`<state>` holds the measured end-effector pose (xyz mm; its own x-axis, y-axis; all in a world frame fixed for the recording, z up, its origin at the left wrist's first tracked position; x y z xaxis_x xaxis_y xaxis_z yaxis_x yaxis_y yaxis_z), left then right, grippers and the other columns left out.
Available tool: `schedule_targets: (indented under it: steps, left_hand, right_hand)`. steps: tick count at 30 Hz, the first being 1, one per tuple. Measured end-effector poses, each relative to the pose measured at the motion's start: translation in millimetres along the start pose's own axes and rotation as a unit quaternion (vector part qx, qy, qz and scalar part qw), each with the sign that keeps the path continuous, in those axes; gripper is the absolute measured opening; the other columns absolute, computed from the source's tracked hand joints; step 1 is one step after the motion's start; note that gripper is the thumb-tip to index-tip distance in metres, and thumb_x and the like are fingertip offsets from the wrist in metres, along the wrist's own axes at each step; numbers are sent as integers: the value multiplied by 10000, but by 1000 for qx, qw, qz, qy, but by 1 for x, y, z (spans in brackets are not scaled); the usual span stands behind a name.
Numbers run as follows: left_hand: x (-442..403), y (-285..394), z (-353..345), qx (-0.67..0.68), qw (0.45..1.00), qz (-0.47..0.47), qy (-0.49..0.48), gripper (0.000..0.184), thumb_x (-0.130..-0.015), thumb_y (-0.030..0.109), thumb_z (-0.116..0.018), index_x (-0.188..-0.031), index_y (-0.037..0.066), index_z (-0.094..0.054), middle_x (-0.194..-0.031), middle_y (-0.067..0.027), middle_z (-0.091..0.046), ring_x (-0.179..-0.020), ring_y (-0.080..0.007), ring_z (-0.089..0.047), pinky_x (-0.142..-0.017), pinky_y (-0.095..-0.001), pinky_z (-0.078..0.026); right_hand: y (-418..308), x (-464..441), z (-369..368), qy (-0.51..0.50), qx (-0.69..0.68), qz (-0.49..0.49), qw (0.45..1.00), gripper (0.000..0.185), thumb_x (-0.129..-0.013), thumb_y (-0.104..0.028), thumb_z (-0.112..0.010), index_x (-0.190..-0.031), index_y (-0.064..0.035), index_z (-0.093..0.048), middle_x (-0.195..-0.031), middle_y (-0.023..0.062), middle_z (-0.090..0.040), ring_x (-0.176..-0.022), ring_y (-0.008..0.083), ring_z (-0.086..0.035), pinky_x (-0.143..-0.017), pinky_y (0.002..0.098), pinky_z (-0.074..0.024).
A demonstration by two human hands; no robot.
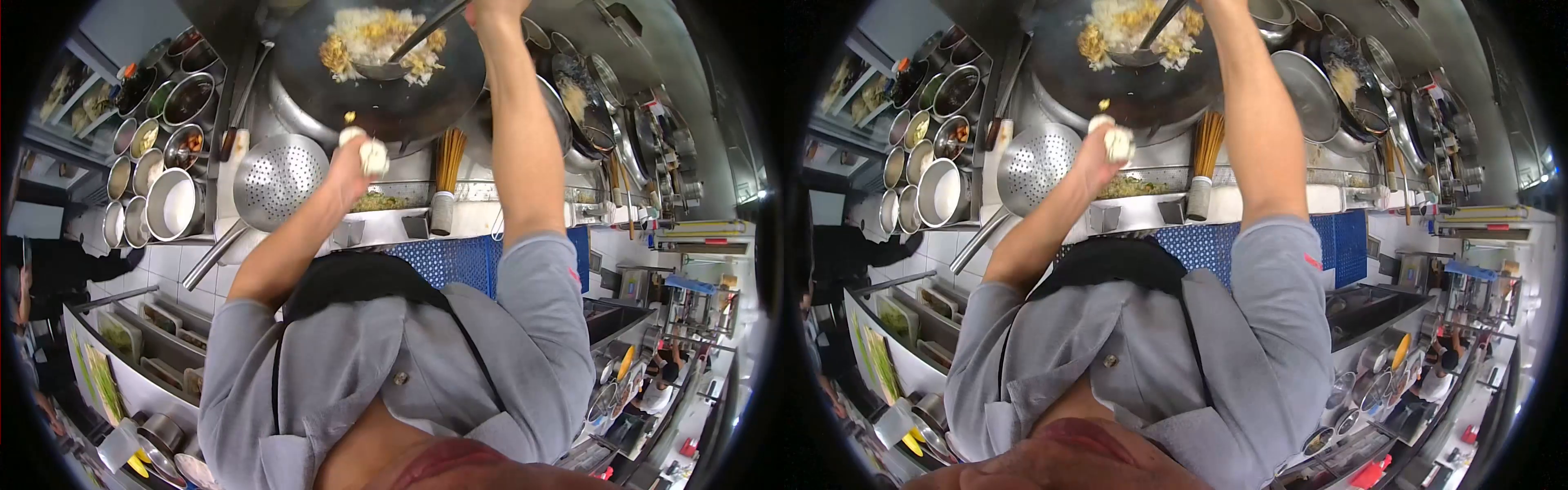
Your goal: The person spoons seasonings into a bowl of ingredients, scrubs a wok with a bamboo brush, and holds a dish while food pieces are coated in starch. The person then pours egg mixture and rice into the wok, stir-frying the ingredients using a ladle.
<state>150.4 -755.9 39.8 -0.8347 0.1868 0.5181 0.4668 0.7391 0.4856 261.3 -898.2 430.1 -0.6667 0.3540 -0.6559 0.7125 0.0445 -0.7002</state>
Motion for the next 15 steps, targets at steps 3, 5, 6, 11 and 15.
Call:
schedule_targets:
  steps: [3,5,6,11,15]
  left_hand:
    - [63,2,-1,-15,1000,14,6,116,-915,186,-461,-957,132,-555,-795,-46,-632,-674,-202,-637,-533,-388,-518]
    - [71,30,-23,-8,999,22,34,148,-936,225,-433,-951,135,-550,-786,-42,-631,-646,-190,-626,-451,-340,-471]
    - [52,42,-32,-25,999,21,28,178,-947,271,-420,-946,149,-548,-771,-36,-631,-622,-175,-613,-406,-300,-422]
    - [-41,49,-18,-115,992,48,15,205,-915,308,-447,-847,159,-570,-674,7,-610,-548,-160,-590,-364,-259,-355]
    - [-54,49,-10,-132,989,59,15,202,-918,310,-442,-846,169,-568,-680,13,-612,-564,-153,-593,-372,-251,-350]
  right_hand:
    - [-29,-15,3,12,5,-98,995,206,-783,-102,-654,-695,-84,-469,-478,4,-402,-330,134,-367,-309,295,-320]
    - [-48,-17,-7,-28,15,-108,994,231,-777,-120,-674,-692,-97,-461,-475,-12,-390,-336,123,-368,-315,283,-322]
    - [-58,-16,-13,-44,34,-88,995,245,-775,-129,-683,-688,-103,-456,-476,-18,-387,-338,119,-368,-317,279,-322]
    - [-143,6,-11,-158,-189,31,969,242,-815,-81,-658,-695,-98,-448,-483,-2,-407,-348,120,-389,-333,291,-363]
    - [-45,63,31,-156,-162,114,968,267,-840,-56,-634,-684,-96,-422,-532,18,-505,-417,106,-501,-387,283,-412]
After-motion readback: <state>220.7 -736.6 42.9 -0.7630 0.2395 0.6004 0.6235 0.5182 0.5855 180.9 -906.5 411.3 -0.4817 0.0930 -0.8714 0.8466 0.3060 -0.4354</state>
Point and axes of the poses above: each hand's wrist, its own x-axis away from the middle knuckle, its own z-axis out of the back of the hand, y = z × x, the point moved 10 cm from there along -x, towards the middle knuckle
